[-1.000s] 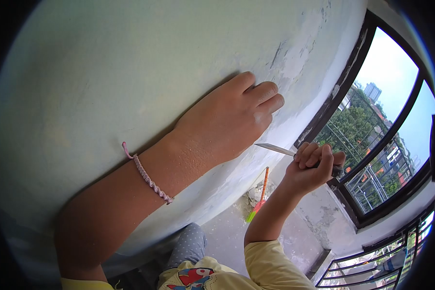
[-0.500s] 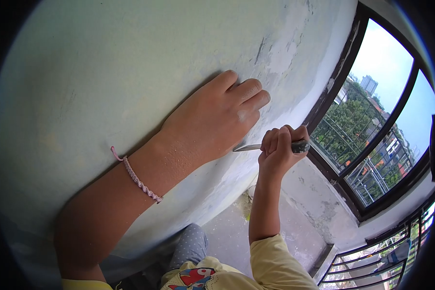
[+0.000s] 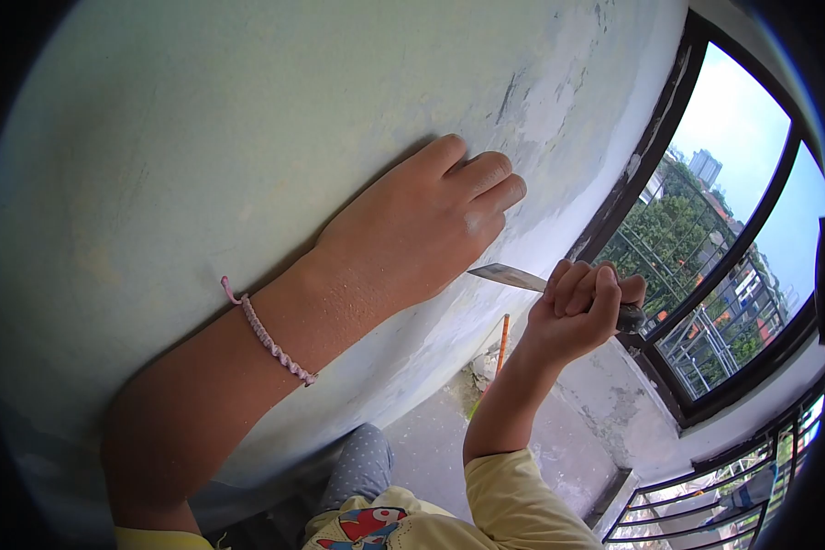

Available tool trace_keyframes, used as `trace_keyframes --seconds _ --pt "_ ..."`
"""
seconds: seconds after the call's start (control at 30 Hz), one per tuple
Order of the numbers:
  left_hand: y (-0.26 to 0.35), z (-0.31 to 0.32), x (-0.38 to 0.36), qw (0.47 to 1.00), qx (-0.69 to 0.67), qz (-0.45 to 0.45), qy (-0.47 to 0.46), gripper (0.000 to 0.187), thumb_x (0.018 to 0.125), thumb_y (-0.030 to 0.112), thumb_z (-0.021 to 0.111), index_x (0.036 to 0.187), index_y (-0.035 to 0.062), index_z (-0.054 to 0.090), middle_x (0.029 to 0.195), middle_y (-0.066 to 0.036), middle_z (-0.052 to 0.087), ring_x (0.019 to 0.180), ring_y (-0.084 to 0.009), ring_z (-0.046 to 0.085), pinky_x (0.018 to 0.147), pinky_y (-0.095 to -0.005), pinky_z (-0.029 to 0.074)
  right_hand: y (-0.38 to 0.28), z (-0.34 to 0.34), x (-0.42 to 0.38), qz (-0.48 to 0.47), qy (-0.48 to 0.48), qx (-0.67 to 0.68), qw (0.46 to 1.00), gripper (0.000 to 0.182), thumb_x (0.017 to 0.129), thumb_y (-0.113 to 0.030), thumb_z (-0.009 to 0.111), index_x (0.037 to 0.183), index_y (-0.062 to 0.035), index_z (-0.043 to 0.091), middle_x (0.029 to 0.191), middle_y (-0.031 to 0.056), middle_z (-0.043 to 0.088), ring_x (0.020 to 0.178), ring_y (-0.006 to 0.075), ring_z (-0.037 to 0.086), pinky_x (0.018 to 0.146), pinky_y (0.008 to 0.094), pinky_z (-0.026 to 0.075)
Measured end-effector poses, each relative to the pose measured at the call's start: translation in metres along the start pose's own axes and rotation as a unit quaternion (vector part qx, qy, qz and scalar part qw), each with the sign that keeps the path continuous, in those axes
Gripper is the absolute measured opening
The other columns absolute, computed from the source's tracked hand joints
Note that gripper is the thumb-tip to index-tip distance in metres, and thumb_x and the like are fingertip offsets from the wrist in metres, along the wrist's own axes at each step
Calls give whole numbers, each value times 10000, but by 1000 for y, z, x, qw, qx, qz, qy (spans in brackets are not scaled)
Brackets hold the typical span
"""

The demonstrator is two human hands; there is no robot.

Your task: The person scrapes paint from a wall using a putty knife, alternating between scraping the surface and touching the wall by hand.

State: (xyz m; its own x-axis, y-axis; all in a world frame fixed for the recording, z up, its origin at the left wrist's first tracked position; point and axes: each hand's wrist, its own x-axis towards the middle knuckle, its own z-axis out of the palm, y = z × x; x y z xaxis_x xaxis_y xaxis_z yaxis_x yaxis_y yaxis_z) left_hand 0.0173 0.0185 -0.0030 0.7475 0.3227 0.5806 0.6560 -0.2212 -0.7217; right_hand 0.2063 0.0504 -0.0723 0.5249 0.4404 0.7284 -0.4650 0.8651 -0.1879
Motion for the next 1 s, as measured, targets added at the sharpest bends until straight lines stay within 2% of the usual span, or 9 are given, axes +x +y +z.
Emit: trace_keyframes --seconds 0.13,0.27,0.37,0.5,0.57,0.67,0.8,0.9,1.0 --pt "2 1 1 1000 2 -8 8 60 817 213 690 834 155 688 1132 46 619 1097 -126 546 870 -311 427 45 2 -32 131 0 -136 982 355 889 89 493 719 -133 275 490 -15 310 347 58 290 336 248 244" --pt "-1 -1 1 1000 -4 -2 -4 58 818 213 691 835 157 688 1127 51 619 1107 -120 546 876 -307 427 16 -8 -15 57 9 -18 998 350 898 75 470 719 -143 262 489 -30 308 344 44 256 326 243 232" --pt "2 3 1 1000 -8 -6 -10 63 819 213 693 842 155 688 1124 52 623 1111 -117 548 879 -306 427 12 -9 -8 8 58 -21 998 331 902 67 453 724 -142 267 485 -25 307 341 41 222 321 234 235" --pt "3 4 1 1000 5 -6 0 75 814 216 700 853 153 689 1128 47 632 1109 -119 548 880 -305 426 22 -20 -10 32 8 -50 998 303 905 46 454 728 -135 287 489 -21 296 344 48 217 320 238 233" --pt "5 3 3 1000 4 -1 -4 83 810 215 704 861 152 687 1134 43 634 1107 -124 549 881 -308 426 14 -19 -6 57 29 -34 997 321 901 47 458 723 -146 274 487 -24 288 348 43 215 321 239 222" --pt "4 2 3 1000 -8 -4 -13 104 802 211 712 877 147 680 1138 30 636 1102 -139 552 883 -318 428 -1 -17 0 18 98 -3 995 349 894 37 467 721 -166 242 492 -31 285 360 33 217 332 237 201" --pt "5 1 3 999 -41 -7 -4 152 794 205 723 913 131 664 1134 3 639 1109 -164 560 892 -338 431 26 -15 -12 94 124 -41 987 310 882 58 490 754 -146 295 506 -24 316 377 57 253 352 264 216" --pt "6 -4 5 998 -50 -4 -24 169 812 204 725 946 118 667 1151 -13 642 1118 -178 563 896 -349 431 16 -20 -3 82 124 1 989 321 880 65 484 745 -151 288 507 -26 317 379 56 243 354 264 207" --pt "6 -3 7 998 -47 0 -29 191 837 209 723 997 115 680 1181 -23 644 1138 -193 562 900 -355 431 13 -33 10 64 188 16 980 337 866 81 483 726 -157 290 503 -27 309 386 50 232 366 268 211"
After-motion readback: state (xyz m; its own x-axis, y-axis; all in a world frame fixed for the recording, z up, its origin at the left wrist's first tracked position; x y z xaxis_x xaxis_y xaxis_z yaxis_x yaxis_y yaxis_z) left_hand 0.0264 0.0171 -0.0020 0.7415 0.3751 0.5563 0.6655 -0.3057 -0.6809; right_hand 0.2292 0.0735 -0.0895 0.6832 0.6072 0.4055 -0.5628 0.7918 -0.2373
